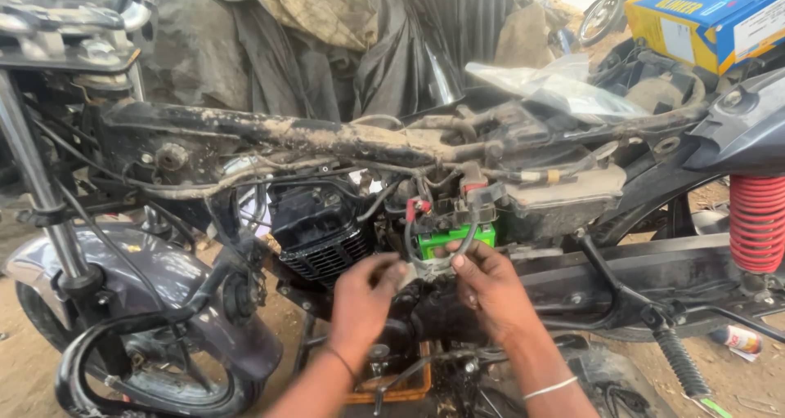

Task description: Replacing a motorcycle battery with a new one.

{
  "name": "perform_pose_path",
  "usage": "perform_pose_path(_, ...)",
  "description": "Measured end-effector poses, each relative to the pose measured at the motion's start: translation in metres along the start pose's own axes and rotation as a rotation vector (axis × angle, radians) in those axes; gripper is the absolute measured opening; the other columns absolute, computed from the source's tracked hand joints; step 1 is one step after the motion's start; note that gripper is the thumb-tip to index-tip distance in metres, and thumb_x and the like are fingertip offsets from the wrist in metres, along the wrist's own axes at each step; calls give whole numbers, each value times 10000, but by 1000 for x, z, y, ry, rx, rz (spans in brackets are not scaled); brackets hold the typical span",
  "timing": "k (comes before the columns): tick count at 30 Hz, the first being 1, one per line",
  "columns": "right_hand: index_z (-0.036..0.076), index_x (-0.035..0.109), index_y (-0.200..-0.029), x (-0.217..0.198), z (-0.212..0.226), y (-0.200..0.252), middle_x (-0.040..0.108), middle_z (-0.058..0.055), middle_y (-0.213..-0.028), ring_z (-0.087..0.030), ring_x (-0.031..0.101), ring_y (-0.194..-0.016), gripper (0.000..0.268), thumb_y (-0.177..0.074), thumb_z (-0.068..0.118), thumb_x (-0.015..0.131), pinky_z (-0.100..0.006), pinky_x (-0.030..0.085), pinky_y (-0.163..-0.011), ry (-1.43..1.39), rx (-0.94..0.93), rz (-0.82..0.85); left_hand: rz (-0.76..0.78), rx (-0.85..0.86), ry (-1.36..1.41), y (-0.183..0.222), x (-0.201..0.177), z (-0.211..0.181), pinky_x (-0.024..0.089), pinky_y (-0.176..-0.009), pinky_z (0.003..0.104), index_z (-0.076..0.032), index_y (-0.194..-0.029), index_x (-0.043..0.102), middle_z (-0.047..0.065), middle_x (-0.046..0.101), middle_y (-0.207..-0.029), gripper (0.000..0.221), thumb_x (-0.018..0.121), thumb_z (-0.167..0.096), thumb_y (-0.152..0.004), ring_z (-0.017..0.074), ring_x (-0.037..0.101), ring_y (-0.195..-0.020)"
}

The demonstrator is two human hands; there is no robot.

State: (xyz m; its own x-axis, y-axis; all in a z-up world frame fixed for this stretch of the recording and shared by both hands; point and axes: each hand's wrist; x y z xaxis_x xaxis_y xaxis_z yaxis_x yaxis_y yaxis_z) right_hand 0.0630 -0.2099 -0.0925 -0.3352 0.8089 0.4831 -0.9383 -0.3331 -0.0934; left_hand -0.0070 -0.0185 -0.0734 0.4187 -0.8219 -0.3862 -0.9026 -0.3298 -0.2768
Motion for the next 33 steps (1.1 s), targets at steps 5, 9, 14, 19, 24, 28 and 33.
perform_pose_path(5,22,646,-1160,-7,-13,-5,750,-99,-1102,-62,434,-489,269,-909,115,672,-213,363,-429,133,-69,-5,-240,-591,1280,25,58,16,533,-849,375,-7,-1099,655,116,686,-1073,284,711,-248,-959,250,621,-977)
perform_pose_path(9,5,614,-1151,-10,-26,-8,739,-99,-1096,-54,459,-534,265,-936,137,693,-211,375,-461,55,-157,39,-315,-472,1324,25,60,-7,542,-927,414,-36,-1201,604,107,727,-1156,356,620,-258,-923,238,679,-1116)
perform_pose_path(14,35,706,-1035,-3,-36,-6,712,-25,-860,-50,450,-517,190,-917,185,711,-220,356,-449,182,-194,-134,-417,-394,1334,9,78,-9,558,-953,432,5,-1233,560,156,688,-1132,418,540,-336,-991,288,681,-1071)
perform_pose_path(19,40,734,-889,-7,-39,-3,617,25,-658,-38,451,-530,162,-908,200,748,-221,345,-461,312,-293,-243,-473,-319,1368,0,97,-6,572,-824,439,5,-1202,520,168,639,-1074,411,499,-364,-1021,297,675,-941)
perform_pose_path(24,3,737,-841,-3,-19,13,547,16,-615,-55,395,-510,226,-920,211,775,-239,290,-442,315,-155,-294,-433,-339,1355,4,102,-16,566,-745,378,-16,-1192,583,132,671,-1035,456,457,-427,-1037,228,657,-867)
perform_pose_path(28,21,750,-852,-4,-5,19,626,16,-653,-55,449,-538,144,-870,161,780,-239,332,-454,388,-116,-275,-386,-358,1354,0,103,-14,571,-721,378,5,-1148,629,139,705,-998,496,447,-436,-1012,242,683,-849)
perform_pose_path(33,1,700,-938,-4,-9,22,726,11,-823,-42,622,-721,126,-834,26,768,-192,491,-620,346,-242,-151,-178,-303,1555,-2,99,-16,550,-781,407,-3,-1145,644,119,714,-963,523,469,-475,-1001,230,635,-828)
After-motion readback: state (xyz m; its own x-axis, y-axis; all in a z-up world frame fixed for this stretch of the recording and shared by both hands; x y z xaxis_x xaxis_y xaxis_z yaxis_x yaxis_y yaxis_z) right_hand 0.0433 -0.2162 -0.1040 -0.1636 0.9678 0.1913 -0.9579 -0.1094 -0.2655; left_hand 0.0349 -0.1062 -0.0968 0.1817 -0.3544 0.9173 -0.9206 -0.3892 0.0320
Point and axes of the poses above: each hand's wrist, its own y-axis away from the middle knuckle, its own x-axis out of the palm, z = x × y
